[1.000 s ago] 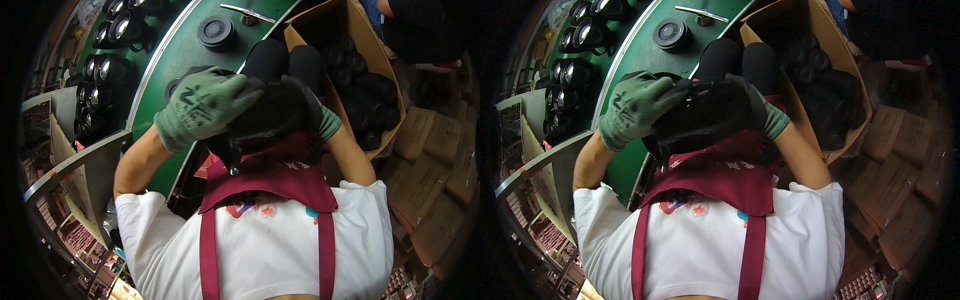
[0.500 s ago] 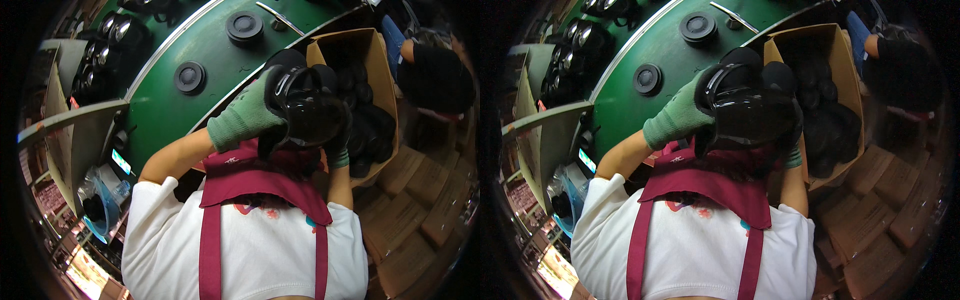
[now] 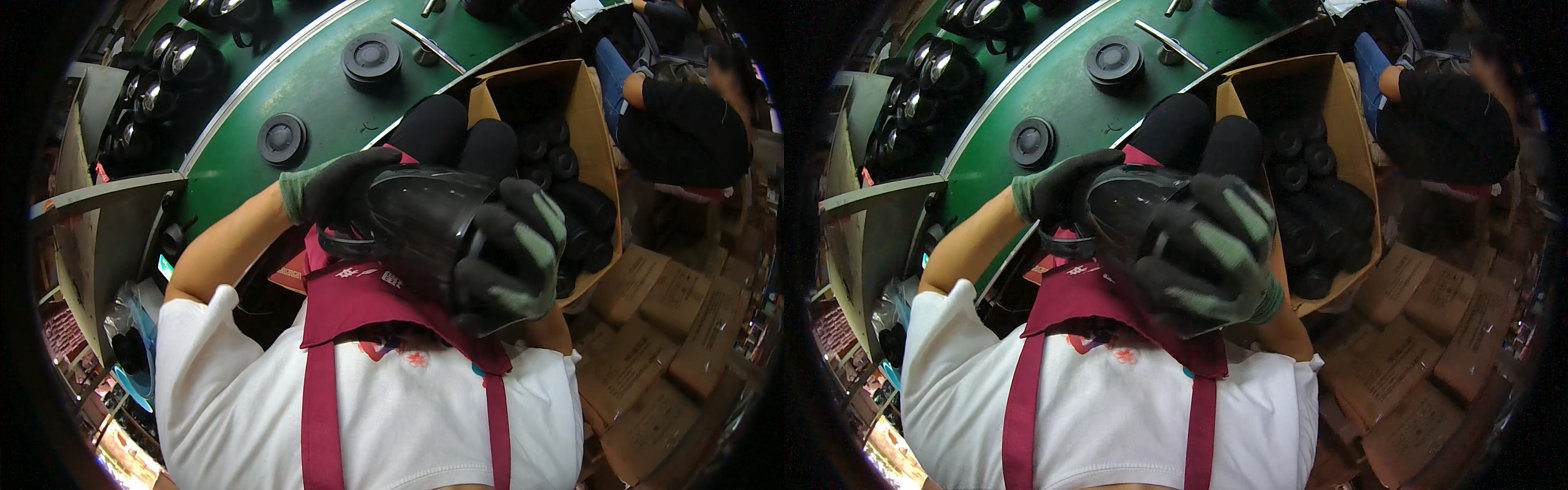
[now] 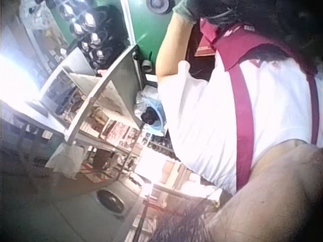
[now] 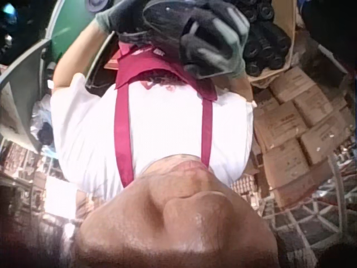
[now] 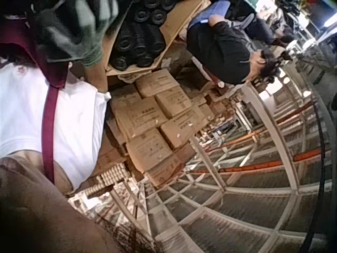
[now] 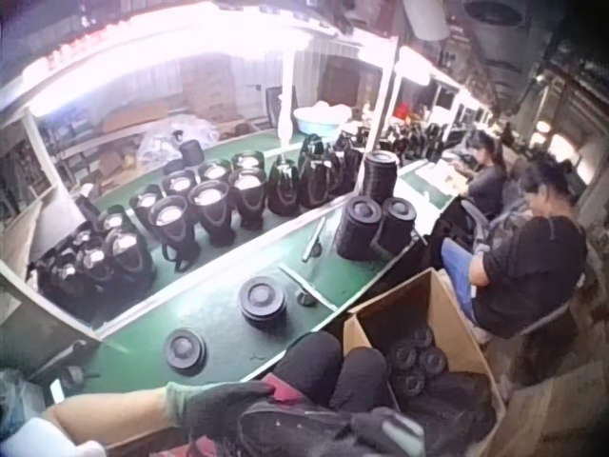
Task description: The person repeatedly picks up black kettles from a conveyor belt, inserts a cylindrical metal component into the base, and places the assembled kettles into a cardboard box. The process is repeated for multiple units throughout the clip.
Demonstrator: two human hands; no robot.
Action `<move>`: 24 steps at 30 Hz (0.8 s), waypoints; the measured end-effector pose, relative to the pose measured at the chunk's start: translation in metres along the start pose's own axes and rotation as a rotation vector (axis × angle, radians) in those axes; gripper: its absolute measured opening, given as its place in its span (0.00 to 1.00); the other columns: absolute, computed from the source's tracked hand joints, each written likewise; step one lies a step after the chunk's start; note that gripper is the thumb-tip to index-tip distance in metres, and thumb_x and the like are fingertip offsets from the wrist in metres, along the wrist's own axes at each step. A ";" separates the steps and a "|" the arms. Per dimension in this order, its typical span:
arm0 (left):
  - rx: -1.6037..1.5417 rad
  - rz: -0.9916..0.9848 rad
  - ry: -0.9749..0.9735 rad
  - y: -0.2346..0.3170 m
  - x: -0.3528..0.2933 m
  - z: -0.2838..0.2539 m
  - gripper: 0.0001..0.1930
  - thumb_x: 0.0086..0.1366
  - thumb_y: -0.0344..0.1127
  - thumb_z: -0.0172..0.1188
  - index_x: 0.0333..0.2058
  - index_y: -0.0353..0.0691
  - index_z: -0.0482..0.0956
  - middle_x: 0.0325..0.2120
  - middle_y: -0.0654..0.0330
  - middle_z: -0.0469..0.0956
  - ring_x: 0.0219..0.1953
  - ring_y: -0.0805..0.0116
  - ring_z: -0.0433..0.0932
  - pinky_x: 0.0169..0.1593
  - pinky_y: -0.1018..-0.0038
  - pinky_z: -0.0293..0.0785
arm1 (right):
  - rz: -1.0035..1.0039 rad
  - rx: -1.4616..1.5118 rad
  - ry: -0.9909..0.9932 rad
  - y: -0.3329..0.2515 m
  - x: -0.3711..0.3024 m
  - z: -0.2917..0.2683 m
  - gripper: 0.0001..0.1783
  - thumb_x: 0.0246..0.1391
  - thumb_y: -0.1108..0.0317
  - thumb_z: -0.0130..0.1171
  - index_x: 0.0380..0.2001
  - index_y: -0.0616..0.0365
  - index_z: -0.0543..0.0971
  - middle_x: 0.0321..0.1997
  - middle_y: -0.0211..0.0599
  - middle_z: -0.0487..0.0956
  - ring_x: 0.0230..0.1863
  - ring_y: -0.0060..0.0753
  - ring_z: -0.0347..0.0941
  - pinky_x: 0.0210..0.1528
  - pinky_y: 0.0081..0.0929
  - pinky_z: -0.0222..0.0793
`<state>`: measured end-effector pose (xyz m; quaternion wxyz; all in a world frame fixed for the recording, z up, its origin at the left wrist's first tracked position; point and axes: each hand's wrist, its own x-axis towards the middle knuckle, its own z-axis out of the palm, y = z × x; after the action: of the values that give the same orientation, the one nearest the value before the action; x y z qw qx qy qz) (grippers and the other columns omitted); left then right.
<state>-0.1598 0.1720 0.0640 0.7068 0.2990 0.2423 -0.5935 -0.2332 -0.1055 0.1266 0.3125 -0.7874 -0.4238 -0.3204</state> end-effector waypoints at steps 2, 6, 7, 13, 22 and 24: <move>0.149 0.150 0.156 0.001 -0.005 0.013 0.24 0.69 0.49 0.54 0.55 0.38 0.74 0.48 0.56 0.80 0.47 0.68 0.80 0.57 0.67 0.75 | -0.038 -0.046 -0.022 0.000 -0.007 0.005 0.26 0.43 0.49 0.67 0.45 0.48 0.80 0.54 0.47 0.77 0.57 0.53 0.71 0.58 0.51 0.67; 0.309 1.078 0.204 0.008 -0.013 0.044 0.22 0.70 0.45 0.55 0.53 0.33 0.74 0.48 0.56 0.78 0.48 0.68 0.78 0.54 0.72 0.73 | 0.375 0.013 0.263 0.016 -0.053 0.050 0.30 0.51 0.52 0.62 0.55 0.53 0.71 0.60 0.46 0.72 0.61 0.48 0.67 0.63 0.44 0.64; 0.365 1.065 0.176 0.013 -0.016 0.048 0.23 0.69 0.42 0.57 0.55 0.30 0.71 0.50 0.57 0.75 0.52 0.70 0.74 0.57 0.76 0.68 | 0.526 0.082 0.378 0.019 -0.067 0.067 0.31 0.53 0.53 0.61 0.57 0.55 0.69 0.61 0.45 0.71 0.62 0.47 0.66 0.64 0.42 0.63; 0.595 1.240 0.415 0.034 0.010 0.041 0.24 0.64 0.37 0.65 0.55 0.31 0.71 0.46 0.60 0.75 0.48 0.73 0.73 0.54 0.75 0.70 | 0.855 0.075 0.318 0.026 -0.090 0.098 0.35 0.61 0.55 0.56 0.66 0.61 0.63 0.67 0.46 0.66 0.66 0.42 0.64 0.66 0.38 0.61; 0.042 0.711 0.328 0.046 0.000 0.025 0.18 0.70 0.47 0.54 0.43 0.37 0.79 0.37 0.59 0.81 0.38 0.71 0.79 0.45 0.72 0.76 | 0.268 0.161 0.219 0.052 0.027 0.052 0.37 0.62 0.38 0.49 0.59 0.58 0.68 0.65 0.55 0.65 0.65 0.55 0.63 0.67 0.52 0.56; 0.126 1.005 0.304 0.057 -0.003 0.034 0.14 0.69 0.42 0.56 0.42 0.38 0.79 0.36 0.61 0.80 0.37 0.74 0.77 0.43 0.75 0.74 | 0.345 0.257 0.428 0.063 0.031 0.069 0.37 0.61 0.36 0.49 0.58 0.57 0.68 0.63 0.54 0.66 0.65 0.54 0.62 0.67 0.51 0.57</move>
<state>-0.1048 0.1566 0.0978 0.8416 0.5030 0.1326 -0.1450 -0.1483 -0.0660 0.0951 0.5417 -0.7163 -0.2455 -0.3650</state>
